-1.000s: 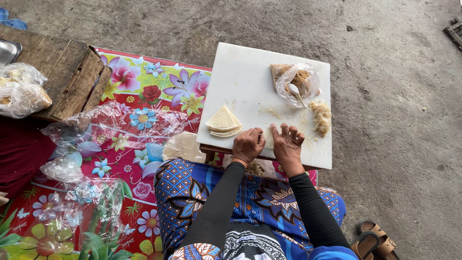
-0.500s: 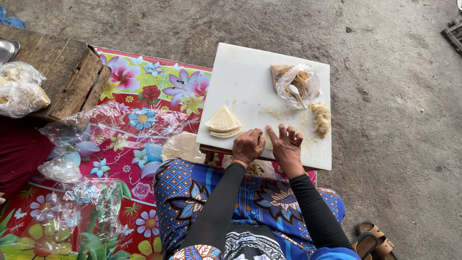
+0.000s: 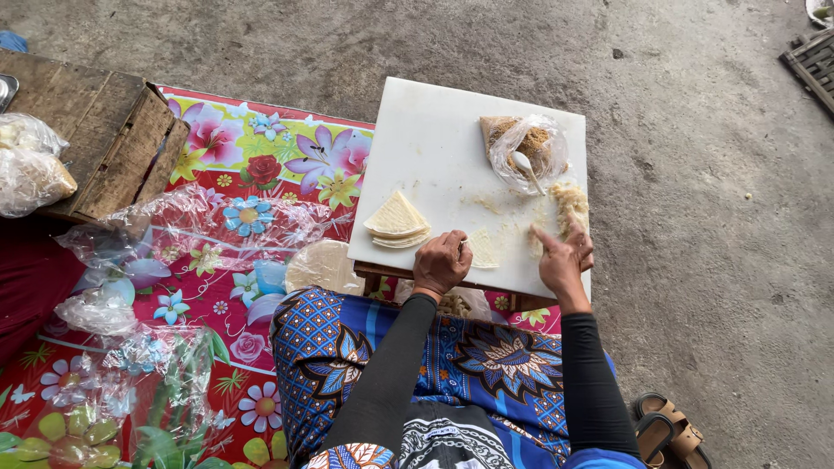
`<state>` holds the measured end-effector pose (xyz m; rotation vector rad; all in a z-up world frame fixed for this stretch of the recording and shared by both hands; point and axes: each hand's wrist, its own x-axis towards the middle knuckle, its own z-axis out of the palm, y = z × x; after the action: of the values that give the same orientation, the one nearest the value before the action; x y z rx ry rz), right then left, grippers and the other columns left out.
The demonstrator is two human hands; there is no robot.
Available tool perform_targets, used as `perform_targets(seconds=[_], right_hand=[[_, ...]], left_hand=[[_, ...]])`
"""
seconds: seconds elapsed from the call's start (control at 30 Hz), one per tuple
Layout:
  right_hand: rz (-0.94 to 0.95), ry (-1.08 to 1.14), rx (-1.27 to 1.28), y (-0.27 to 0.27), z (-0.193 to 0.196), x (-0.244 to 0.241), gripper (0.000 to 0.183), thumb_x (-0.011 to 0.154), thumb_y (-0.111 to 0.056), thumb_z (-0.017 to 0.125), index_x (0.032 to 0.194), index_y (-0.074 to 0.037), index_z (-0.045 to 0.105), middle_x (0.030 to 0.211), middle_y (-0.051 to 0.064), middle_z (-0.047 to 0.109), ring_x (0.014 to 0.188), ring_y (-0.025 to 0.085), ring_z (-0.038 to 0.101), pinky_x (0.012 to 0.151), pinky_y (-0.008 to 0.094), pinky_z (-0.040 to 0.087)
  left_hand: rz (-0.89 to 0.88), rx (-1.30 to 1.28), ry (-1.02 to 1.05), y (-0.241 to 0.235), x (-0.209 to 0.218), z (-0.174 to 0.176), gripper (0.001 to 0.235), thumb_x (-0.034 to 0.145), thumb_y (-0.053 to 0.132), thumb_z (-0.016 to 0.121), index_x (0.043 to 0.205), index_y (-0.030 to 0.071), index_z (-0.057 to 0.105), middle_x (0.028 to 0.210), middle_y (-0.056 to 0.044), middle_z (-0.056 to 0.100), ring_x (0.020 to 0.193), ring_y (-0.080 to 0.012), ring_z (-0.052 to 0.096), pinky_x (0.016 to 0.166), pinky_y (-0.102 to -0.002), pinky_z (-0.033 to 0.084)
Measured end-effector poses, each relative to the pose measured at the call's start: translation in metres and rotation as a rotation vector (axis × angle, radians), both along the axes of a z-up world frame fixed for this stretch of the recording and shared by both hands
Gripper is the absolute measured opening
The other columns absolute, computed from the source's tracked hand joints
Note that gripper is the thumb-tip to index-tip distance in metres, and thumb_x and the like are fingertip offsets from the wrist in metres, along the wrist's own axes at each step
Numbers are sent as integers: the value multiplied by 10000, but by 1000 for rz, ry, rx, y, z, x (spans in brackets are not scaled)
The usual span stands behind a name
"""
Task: The person sits on a floral mat and repeatedly scoops a brown paste from a plastic bag onto thin, round wrappers using a spoon. They then fold each wrapper into a triangular shape and place it onto a growing stack on a white cutting board.
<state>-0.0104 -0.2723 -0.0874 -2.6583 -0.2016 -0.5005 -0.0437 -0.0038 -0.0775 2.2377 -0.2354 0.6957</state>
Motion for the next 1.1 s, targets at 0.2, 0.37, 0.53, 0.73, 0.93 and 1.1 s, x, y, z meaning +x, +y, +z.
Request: perform_targets(seconds=[0.2, 0.37, 0.53, 0.73, 0.93, 1.1], right_hand=[[-83, 119, -325, 11, 30, -52, 606, 830, 69, 557, 1173, -371, 794, 1537, 62, 465, 1423, 358, 201, 1127, 558, 98], [-99, 352, -111, -14, 47, -26, 474, 972, -28, 517, 1084, -376, 820, 1382, 20, 584, 1318, 277, 349, 1047, 457, 244], [-101, 190, 16, -15, 52, 35, 254, 1047, -153, 558, 1187, -238, 753, 1139, 72, 676, 1031, 247, 574, 944, 440, 342], [-148, -73, -322, 21, 44, 86, 292, 935, -271, 719, 1189, -127, 728, 973, 118, 735, 870, 276, 673, 820, 436, 427], [-128, -127, -543, 27, 35, 99, 122, 928, -176, 716, 1045, -146, 727, 931, 73, 741, 876, 244, 682, 835, 417, 450], [-181, -161, -586, 27, 43, 107, 63, 974, -120, 679, 971, -145, 736, 907, 56, 729, 834, 205, 654, 795, 383, 431]], left_hand=[[-4, -3, 65, 1, 2, 2, 120, 897, 171, 659, 1004, 117, 668, 822, -73, 728, 746, -267, 720, 696, -386, 591], [-94, -100, 186, 11, 4, 2, 174, 885, 203, 673, 1035, 115, 683, 834, -59, 745, 736, -226, 734, 693, -364, 598], [-55, -87, 213, 6, 6, 4, 161, 894, 219, 676, 1016, 116, 684, 827, -53, 744, 729, -225, 730, 684, -368, 595], [-26, -85, 214, 4, 6, 7, 148, 902, 232, 682, 990, 113, 676, 810, -54, 735, 719, -230, 725, 682, -373, 593], [-13, -101, 148, 3, 8, 1, 181, 900, 210, 682, 1037, 100, 640, 852, -71, 705, 731, -241, 721, 683, -381, 597], [-8, -97, 109, 2, 10, -9, 149, 915, 172, 671, 1040, 106, 623, 844, -62, 696, 728, -239, 717, 674, -378, 599]])
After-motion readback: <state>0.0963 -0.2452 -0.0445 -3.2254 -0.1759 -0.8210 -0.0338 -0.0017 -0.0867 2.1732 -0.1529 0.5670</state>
